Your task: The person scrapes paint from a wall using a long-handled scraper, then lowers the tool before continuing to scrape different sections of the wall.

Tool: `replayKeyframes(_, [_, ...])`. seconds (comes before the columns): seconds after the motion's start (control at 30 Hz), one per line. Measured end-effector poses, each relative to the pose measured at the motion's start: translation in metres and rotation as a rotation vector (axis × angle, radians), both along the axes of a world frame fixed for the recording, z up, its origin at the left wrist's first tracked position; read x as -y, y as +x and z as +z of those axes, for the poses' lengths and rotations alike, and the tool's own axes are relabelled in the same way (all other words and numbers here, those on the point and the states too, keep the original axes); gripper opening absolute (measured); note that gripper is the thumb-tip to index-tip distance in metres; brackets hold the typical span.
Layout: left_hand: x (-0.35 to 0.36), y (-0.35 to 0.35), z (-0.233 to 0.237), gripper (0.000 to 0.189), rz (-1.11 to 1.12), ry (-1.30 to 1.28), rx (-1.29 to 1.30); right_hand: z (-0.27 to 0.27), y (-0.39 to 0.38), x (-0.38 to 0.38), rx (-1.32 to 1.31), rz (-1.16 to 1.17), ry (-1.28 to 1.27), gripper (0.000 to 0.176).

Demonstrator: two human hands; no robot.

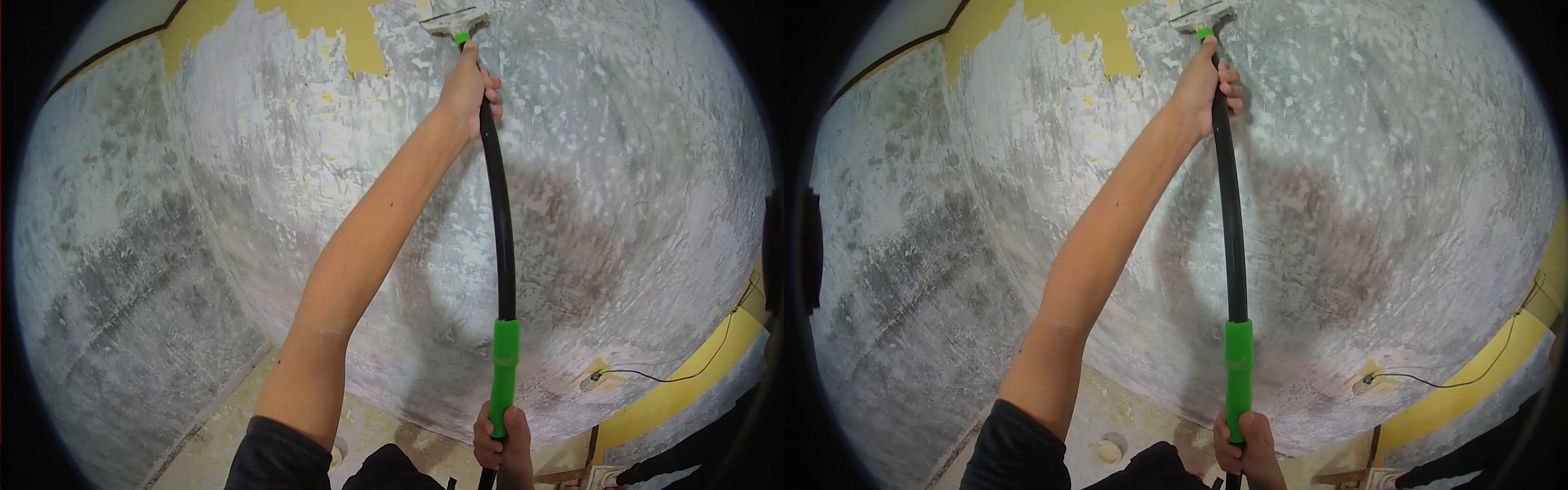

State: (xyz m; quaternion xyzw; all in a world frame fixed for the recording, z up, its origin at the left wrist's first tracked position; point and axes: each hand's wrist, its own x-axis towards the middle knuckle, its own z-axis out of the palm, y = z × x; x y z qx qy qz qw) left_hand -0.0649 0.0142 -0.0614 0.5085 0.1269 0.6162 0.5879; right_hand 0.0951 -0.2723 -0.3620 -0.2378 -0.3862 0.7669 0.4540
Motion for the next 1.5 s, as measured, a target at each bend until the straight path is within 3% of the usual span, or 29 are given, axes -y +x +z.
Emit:
replayKeyframes(0.3, [0.001, 0.001, 0.017, 0.041, 0.022, -0.032, 0.054, 0.018, 0.013, -0.003, -0.075, 0.058, -0.062, 0.056])
replayKeyframes(0.4, [-0.005, -0.001, 0.003, 0.046, 0.053, -0.012, 0.027, 0.006, 0.006, -0.001, -0.085, 0.085, -0.059, 0.055])
replayKeyframes(0.53, [-0.002, -0.004, -0.01, 0.042, 0.015, -0.045, 0.017, -0.016, -0.001, -0.003, -0.201, 0.169, -0.105, 0.054])
replayKeyframes(0.73, [-0.008, -0.005, 0.014, 0.038, -0.05, 0.009, 0.076, 0.003, 0.006, -0.016, -0.433, 0.311, -0.143, 0.054])
replayKeyframes(0.97, [-0.011, -0.009, -0.008, 0.038, 0.061, 0.071, -0.037, -0.032, -0.005, -0.028, -0.351, 0.287, -0.096, 0.056])
replayKeyframes(1.17, [-0.01, -0.004, 0.059, 0.038, 0.186, 0.071, -0.067, 0.052, 0.007, -0.026, -0.286, 0.286, -0.048, 0.053])
replayKeyframes(1.23, [-0.012, 0.002, 0.069, 0.038, 0.173, 0.112, -0.075, 0.055, 0.009, -0.03, -0.322, 0.273, -0.037, 0.05])
replayKeyframes(1.33, [-0.008, -0.005, 0.028, 0.039, 0.196, 0.179, -0.096, 0.013, -0.001, -0.036, -0.387, 0.337, -0.034, 0.044])
replayKeyframes(1.43, [0.011, 0.005, -0.053, 0.04, 0.121, 0.039, -0.108, -0.09, -0.002, -0.013, -0.566, 0.345, -0.188, 0.047])
replayKeyframes(1.5, [0.017, 0.009, -0.074, 0.039, 0.102, -0.02, -0.06, -0.085, 0.013, -0.003, -0.116, 0.111, -0.01, 0.047])
